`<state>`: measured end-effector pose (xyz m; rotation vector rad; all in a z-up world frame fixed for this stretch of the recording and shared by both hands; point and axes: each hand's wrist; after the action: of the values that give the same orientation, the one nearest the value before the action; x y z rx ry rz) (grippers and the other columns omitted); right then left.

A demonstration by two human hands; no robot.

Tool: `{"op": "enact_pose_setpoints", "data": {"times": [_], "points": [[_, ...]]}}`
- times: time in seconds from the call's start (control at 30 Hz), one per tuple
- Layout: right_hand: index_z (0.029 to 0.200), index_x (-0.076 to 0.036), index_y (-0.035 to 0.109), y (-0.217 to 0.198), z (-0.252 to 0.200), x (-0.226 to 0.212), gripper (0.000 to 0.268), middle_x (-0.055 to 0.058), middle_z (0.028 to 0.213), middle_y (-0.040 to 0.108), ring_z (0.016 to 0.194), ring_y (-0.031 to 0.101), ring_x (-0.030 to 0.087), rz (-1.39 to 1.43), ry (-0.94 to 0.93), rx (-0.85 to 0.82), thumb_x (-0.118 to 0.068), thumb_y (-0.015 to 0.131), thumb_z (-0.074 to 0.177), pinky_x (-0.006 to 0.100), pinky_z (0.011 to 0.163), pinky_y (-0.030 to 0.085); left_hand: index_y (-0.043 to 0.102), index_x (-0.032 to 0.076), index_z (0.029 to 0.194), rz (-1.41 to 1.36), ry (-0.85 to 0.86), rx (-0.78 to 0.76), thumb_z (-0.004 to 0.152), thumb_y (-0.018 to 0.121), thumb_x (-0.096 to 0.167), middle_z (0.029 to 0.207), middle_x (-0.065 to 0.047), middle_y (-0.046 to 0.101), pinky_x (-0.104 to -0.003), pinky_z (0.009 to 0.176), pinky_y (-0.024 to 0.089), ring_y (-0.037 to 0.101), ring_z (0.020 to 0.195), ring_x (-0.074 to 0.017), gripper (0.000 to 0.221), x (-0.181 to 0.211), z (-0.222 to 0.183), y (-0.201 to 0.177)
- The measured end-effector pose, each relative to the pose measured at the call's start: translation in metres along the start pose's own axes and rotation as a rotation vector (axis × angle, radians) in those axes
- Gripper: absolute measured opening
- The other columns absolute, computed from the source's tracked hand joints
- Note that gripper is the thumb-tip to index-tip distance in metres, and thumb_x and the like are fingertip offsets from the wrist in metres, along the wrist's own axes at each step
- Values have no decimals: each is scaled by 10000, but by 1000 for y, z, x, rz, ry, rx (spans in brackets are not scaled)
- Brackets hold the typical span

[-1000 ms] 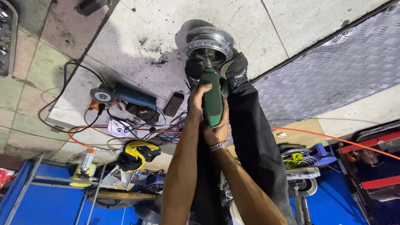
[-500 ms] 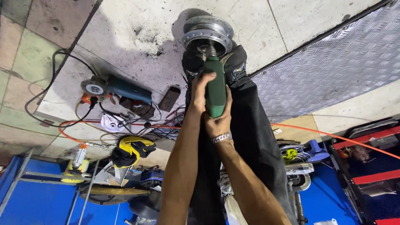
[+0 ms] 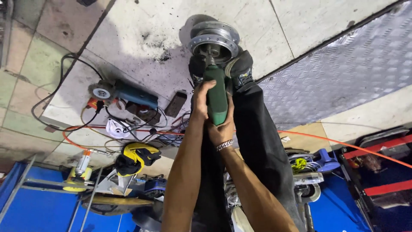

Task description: Using a power drill to modify or clean holes in a motorcycle wheel hub while sitting on the floor.

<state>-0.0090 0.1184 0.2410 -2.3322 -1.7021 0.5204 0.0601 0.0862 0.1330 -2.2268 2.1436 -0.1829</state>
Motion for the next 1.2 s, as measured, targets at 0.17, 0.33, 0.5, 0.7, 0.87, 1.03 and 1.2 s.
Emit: {"op": "enact_pose_setpoints", "data": {"times": [0.17, 0.33, 0.5, 0.7, 0.87, 1.03, 1.2], "points": [[1541, -373, 338, -8, 2, 3, 1001, 161, 1343, 662, 1270, 608, 420, -29, -29, 22, -134, 698, 638, 512, 1093, 474, 682, 75, 1112, -48, -10, -55, 712, 858, 331, 918, -107, 631, -369, 732, 556, 653, 863, -245, 507, -6, 1, 19], [1545, -290, 324, -15, 12, 7, 978, 176, 1340, 648, 1278, 611, 409, -71, -67, 52, -77, 671, 656, 509, 1070, 479, 669, 47, 1169, -15, -15, -80, 706, 872, 361, 967, -138, 634, -416, 763, 561, 654, 897, -268, 595, -8, 0, 41], [1542, -84, 309, -11, 29, 31, 1001, 230, 1373, 581, 1334, 552, 416, 31, -362, 55, -13, 685, 617, 538, 1123, 431, 656, -27, 1223, 72, 61, -75, 690, 892, 409, 1052, -200, 661, -447, 838, 536, 657, 1000, -302, 729, 1, -4, 50], [1530, -60, 324, -11, 37, 39, 978, 216, 1339, 589, 1312, 569, 398, 15, -477, 71, -9, 665, 614, 536, 1120, 437, 680, -23, 1210, 98, 77, -55, 669, 880, 460, 1074, -198, 684, -467, 861, 526, 655, 1018, -299, 753, 14, -13, 58], [1535, -86, 328, -9, 42, 56, 982, 202, 1318, 595, 1295, 585, 400, 27, -405, 54, -7, 673, 619, 533, 1091, 458, 687, -25, 1202, 98, 52, -50, 670, 888, 462, 1078, -201, 689, -442, 862, 532, 661, 1018, -283, 749, -7, 1, 50], [1538, -82, 334, -9, 35, 42, 988, 204, 1304, 601, 1287, 589, 396, 71, -402, 62, 18, 641, 604, 544, 1076, 454, 663, -40, 1245, 119, 81, -89, 700, 881, 455, 1133, -222, 675, -457, 882, 521, 648, 1063, -298, 768, 2, -7, 52], [1540, -73, 315, -15, 35, 55, 1014, 220, 1347, 578, 1300, 575, 411, 14, -387, 47, -28, 695, 600, 537, 1095, 453, 649, -56, 1239, 116, 101, -63, 737, 860, 424, 1149, -219, 644, -476, 925, 509, 624, 1069, -299, 726, 4, -21, 55]]}}
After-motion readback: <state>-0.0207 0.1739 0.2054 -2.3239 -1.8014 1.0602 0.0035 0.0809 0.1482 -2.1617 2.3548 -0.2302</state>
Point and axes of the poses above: each hand's wrist, its own z-axis towards the middle knuckle, its own y-axis out of the palm, x = y × z
